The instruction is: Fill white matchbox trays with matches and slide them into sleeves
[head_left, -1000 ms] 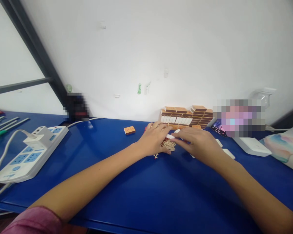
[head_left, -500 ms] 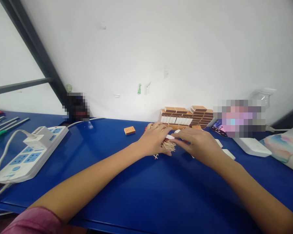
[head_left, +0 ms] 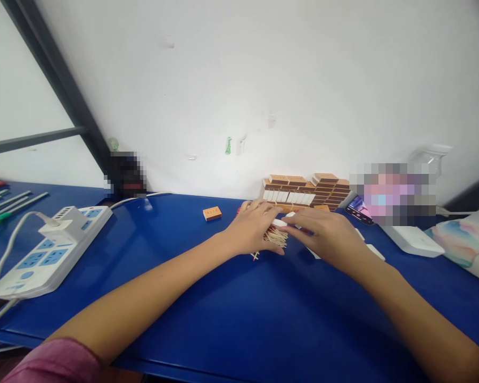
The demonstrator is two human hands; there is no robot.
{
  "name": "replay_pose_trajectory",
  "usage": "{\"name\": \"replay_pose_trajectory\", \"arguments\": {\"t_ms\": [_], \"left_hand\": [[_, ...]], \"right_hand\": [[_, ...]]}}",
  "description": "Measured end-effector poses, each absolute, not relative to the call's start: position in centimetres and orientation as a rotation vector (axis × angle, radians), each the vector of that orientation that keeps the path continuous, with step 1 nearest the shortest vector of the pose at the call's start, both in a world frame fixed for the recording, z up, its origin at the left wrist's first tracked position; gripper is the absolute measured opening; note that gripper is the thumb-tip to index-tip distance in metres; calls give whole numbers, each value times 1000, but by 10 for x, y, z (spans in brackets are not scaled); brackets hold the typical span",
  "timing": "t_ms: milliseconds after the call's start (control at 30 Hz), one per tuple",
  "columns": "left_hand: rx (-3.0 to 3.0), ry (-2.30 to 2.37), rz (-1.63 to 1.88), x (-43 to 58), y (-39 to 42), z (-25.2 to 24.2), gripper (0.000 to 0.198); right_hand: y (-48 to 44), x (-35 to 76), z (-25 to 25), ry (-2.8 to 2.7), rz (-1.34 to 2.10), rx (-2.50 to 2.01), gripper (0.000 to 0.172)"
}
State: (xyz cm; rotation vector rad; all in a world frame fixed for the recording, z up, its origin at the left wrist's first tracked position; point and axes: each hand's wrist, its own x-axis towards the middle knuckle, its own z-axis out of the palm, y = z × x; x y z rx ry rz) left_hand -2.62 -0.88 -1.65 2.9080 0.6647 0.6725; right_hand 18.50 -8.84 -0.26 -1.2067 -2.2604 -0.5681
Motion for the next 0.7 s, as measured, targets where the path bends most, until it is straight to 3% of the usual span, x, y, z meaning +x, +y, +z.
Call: {"name": "replay_pose_trajectory", "arguments": {"t_ms": [67,233,367,500,700], "left_hand": [[2928,648,755,-27,-8,-16,89],[2990,602,948,-30,-5,-6,49],[3014,611,1138,-35,-2,5,49],[2996,618,1279,-58,-2,5,38],[2918,754,1347,-118,-6,-10,28]], "right_hand": [[-88,189,1,-2234,-542,-1212,21],[-84,209,9,-2091,-494,-1314,25],[-77,226,7,-1937,-452,-1404,30],[-72,236,9,-1554,-175,-1578,27],[-71,267,19,-1040,58,-1736,48]]}}
